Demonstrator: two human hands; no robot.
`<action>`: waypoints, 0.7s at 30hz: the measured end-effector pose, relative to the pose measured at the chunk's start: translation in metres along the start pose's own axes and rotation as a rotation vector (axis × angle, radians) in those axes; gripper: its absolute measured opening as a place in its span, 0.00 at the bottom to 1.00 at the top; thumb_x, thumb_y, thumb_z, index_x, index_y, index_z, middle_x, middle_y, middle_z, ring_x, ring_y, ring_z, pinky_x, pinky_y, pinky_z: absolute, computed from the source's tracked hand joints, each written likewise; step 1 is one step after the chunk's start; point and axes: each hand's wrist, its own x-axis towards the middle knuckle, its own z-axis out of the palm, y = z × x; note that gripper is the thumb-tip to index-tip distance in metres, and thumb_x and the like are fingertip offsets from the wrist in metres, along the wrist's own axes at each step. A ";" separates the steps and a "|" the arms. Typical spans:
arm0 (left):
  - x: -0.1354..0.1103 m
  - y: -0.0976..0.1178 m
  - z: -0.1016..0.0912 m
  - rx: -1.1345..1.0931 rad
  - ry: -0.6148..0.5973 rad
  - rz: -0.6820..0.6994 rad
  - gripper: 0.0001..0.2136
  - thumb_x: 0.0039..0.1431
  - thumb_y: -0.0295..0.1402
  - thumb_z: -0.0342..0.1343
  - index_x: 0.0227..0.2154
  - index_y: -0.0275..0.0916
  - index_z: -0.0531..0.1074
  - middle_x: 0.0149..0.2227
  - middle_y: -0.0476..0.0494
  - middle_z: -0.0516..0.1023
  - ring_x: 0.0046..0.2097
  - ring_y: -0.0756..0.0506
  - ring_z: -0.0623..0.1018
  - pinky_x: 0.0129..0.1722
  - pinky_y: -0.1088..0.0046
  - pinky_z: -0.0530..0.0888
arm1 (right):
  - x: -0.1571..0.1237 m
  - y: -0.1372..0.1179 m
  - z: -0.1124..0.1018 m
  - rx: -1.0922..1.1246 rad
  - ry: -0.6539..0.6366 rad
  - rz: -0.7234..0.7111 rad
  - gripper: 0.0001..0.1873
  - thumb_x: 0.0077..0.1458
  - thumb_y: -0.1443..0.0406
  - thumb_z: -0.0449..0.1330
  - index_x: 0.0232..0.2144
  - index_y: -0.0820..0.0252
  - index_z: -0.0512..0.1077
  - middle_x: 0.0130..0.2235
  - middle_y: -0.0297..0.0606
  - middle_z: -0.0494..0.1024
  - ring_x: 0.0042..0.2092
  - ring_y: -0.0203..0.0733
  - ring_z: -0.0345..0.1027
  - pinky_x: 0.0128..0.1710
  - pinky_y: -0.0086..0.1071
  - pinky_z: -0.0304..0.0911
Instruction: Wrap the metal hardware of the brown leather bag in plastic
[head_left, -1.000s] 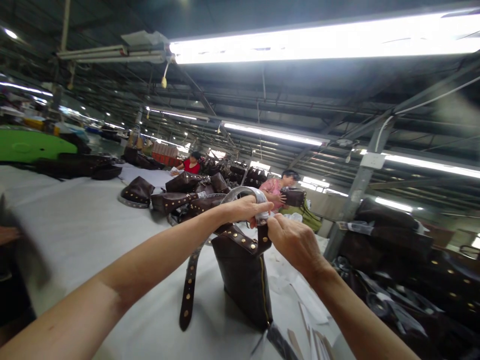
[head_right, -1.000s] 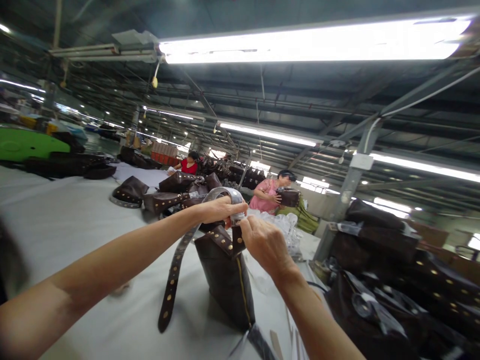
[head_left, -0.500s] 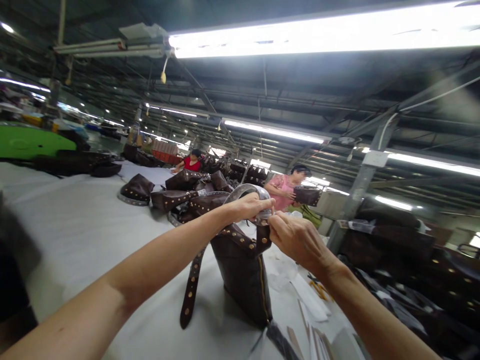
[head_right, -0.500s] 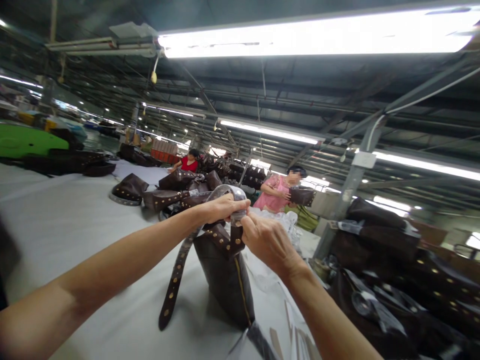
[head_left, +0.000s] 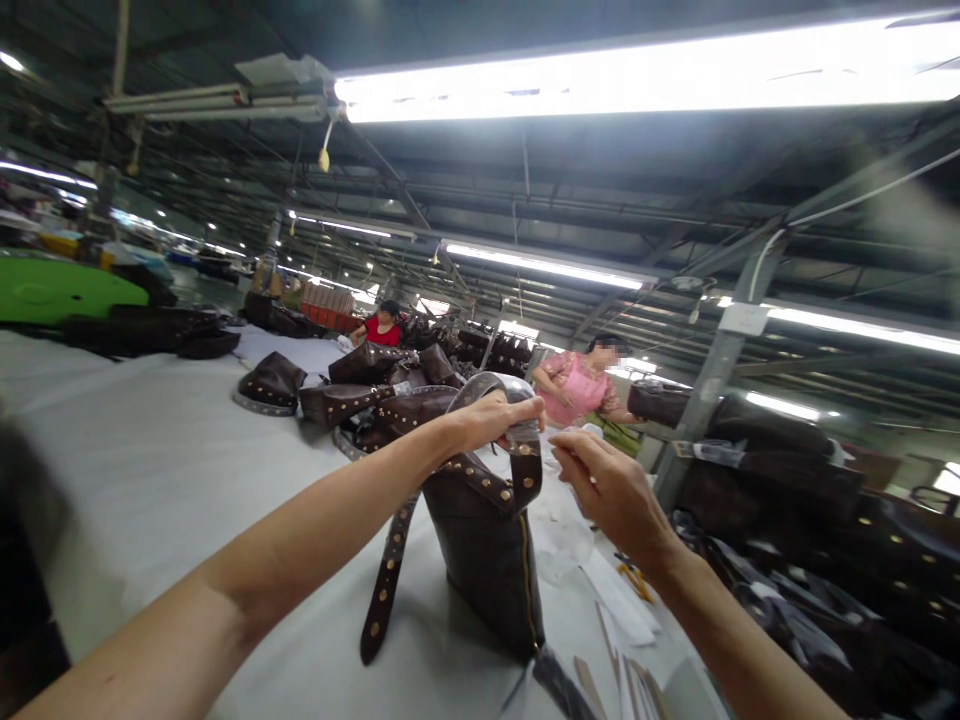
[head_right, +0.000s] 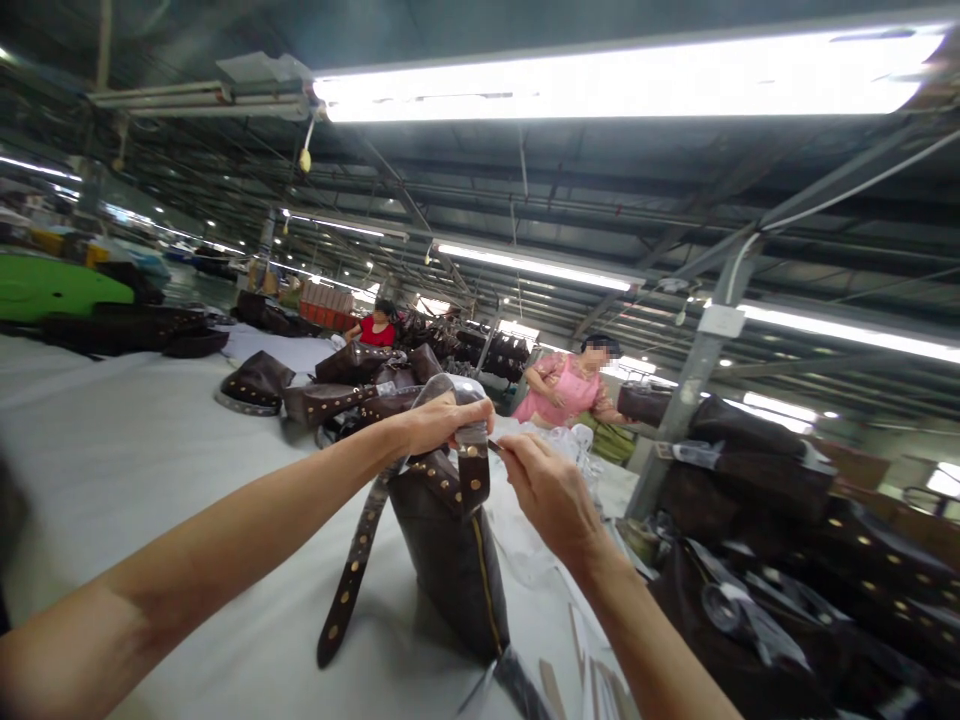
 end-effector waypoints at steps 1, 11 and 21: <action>-0.001 -0.001 -0.001 -0.001 0.001 0.024 0.24 0.53 0.56 0.54 0.24 0.36 0.70 0.19 0.52 0.64 0.20 0.53 0.62 0.18 0.78 0.58 | -0.003 0.000 0.002 0.105 0.006 0.068 0.11 0.63 0.62 0.52 0.38 0.57 0.73 0.34 0.37 0.78 0.28 0.38 0.72 0.29 0.30 0.66; -0.033 -0.002 0.003 0.221 0.189 0.460 0.16 0.64 0.45 0.48 0.27 0.38 0.67 0.28 0.49 0.67 0.32 0.49 0.67 0.37 0.72 0.67 | -0.009 -0.027 0.034 0.255 0.167 0.124 0.12 0.60 0.66 0.54 0.38 0.56 0.78 0.34 0.36 0.82 0.33 0.40 0.76 0.33 0.30 0.72; -0.059 -0.045 0.021 0.123 0.614 0.568 0.18 0.69 0.45 0.40 0.28 0.40 0.63 0.31 0.47 0.66 0.34 0.48 0.67 0.40 0.70 0.67 | -0.025 -0.063 0.073 0.317 0.342 0.078 0.12 0.60 0.72 0.55 0.41 0.59 0.76 0.38 0.36 0.81 0.38 0.36 0.76 0.40 0.24 0.70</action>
